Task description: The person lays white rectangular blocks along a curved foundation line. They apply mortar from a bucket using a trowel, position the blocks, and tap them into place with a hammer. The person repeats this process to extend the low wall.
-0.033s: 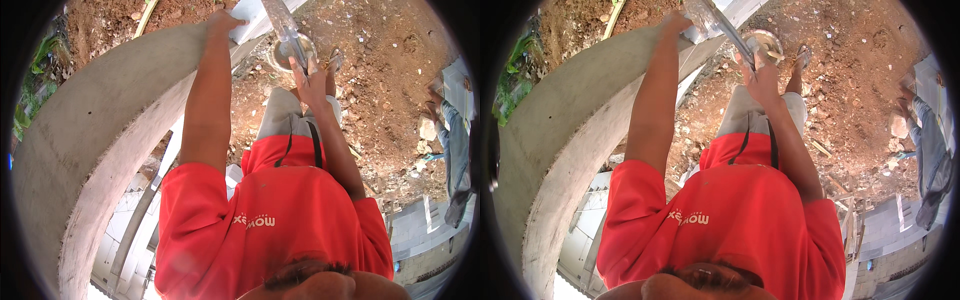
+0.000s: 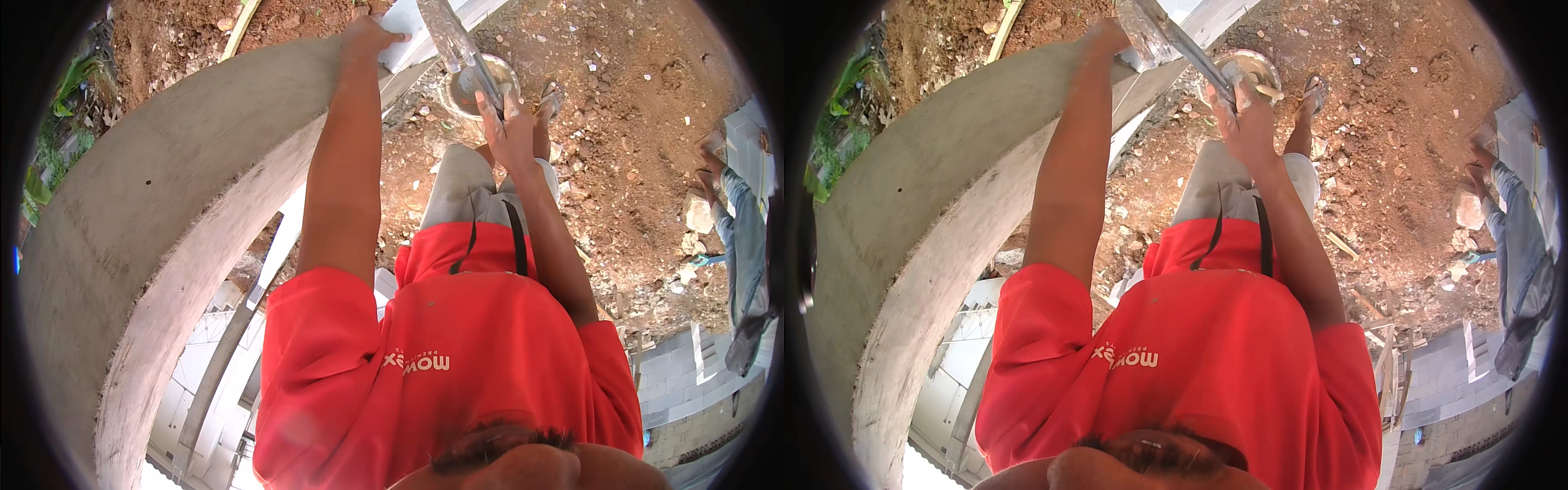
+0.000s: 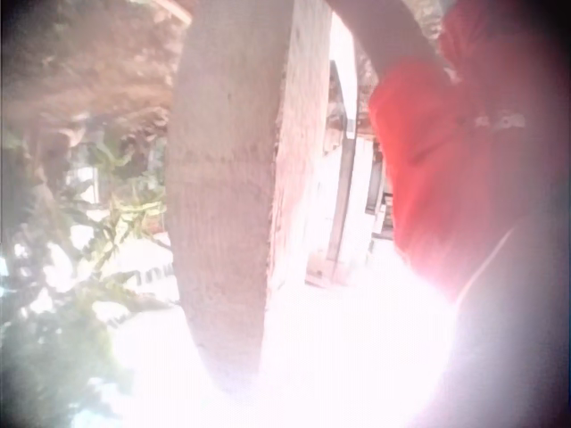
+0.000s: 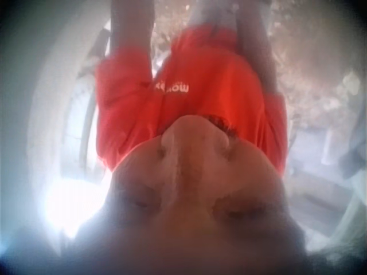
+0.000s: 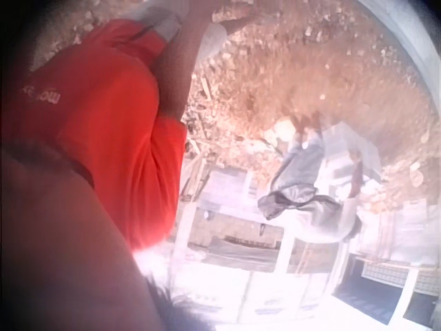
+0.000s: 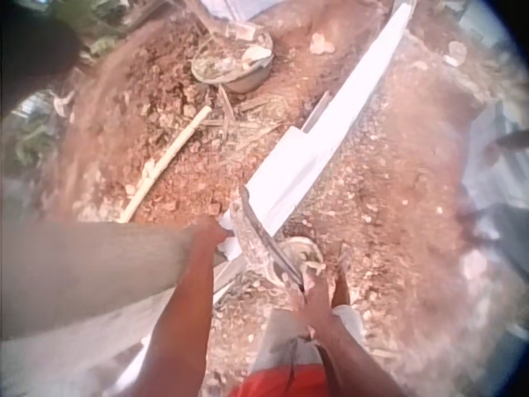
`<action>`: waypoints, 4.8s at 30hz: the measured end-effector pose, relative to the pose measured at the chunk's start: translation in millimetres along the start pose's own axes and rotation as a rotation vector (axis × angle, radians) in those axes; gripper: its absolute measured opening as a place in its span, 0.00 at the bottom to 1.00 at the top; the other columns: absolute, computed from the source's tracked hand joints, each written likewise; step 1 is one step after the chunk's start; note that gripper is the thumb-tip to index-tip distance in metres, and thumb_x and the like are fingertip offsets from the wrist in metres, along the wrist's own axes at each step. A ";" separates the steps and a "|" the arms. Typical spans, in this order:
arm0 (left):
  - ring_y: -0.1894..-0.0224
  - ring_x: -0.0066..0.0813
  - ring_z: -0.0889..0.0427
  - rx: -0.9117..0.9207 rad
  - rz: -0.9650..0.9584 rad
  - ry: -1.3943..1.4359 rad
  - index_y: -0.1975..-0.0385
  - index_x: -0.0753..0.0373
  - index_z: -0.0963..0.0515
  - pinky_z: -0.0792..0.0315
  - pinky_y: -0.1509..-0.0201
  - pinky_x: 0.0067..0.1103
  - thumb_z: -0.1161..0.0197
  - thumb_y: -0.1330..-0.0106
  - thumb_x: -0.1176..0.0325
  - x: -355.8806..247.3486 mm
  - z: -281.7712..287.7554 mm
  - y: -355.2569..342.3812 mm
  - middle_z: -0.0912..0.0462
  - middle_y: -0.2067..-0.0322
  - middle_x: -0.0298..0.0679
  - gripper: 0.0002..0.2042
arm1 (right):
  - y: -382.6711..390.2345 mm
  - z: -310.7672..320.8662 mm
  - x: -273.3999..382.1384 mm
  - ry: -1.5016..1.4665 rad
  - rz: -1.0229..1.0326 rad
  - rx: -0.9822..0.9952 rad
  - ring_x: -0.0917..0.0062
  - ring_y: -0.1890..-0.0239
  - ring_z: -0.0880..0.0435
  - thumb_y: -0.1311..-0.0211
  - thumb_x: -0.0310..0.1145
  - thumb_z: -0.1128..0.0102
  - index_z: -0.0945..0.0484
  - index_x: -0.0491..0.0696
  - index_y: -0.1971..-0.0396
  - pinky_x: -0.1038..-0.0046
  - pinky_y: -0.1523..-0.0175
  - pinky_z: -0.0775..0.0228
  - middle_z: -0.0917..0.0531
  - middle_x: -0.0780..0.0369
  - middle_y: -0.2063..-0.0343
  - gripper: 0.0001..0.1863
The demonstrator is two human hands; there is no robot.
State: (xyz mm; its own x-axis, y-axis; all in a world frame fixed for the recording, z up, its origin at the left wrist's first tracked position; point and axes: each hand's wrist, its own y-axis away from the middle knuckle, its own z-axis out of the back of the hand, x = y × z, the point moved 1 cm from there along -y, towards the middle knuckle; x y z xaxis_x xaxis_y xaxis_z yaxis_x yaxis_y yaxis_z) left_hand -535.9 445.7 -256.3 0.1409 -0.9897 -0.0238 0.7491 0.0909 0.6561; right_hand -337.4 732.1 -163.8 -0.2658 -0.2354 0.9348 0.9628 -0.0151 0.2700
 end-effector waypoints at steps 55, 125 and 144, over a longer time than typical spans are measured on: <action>0.43 0.45 0.14 -0.110 0.078 0.051 0.40 0.57 0.19 0.20 0.42 0.38 0.21 0.48 0.36 -31.2 -7.1 12.7 0.12 0.46 0.45 0.40 | -66.8 1.5 -43.2 0.419 0.041 0.110 0.49 0.69 0.13 0.27 0.56 0.43 0.17 0.41 0.45 0.53 0.61 0.19 0.13 0.45 0.69 0.31; 0.55 0.53 0.17 -0.697 0.022 0.376 0.57 0.63 0.16 0.27 0.50 0.44 0.58 0.17 0.52 -125.8 -8.2 -37.4 0.13 0.59 0.47 0.25 | -202.7 136.3 -17.8 0.575 -0.107 0.293 0.57 0.71 0.12 0.37 0.48 0.30 0.14 0.47 0.55 0.56 0.62 0.21 0.14 0.53 0.76 0.20; 0.56 0.60 0.16 -0.644 0.055 0.380 0.51 0.64 0.16 0.24 0.50 0.48 0.58 0.18 0.52 -131.6 -3.9 -25.0 0.13 0.58 0.55 0.25 | 8.4 261.9 -132.2 0.646 -0.810 -0.220 0.51 0.71 0.14 0.38 0.55 0.33 0.18 0.45 0.71 0.52 0.61 0.24 0.16 0.51 0.78 0.24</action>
State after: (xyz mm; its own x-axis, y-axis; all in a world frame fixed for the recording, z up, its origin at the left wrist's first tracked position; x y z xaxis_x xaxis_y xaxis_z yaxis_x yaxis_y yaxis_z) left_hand -570.7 574.1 -272.6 0.3156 -0.8861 -0.3393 0.9487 0.3014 0.0954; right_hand -307.1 1017.6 -224.8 -0.8178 -0.5476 0.1773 0.5151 -0.5589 0.6498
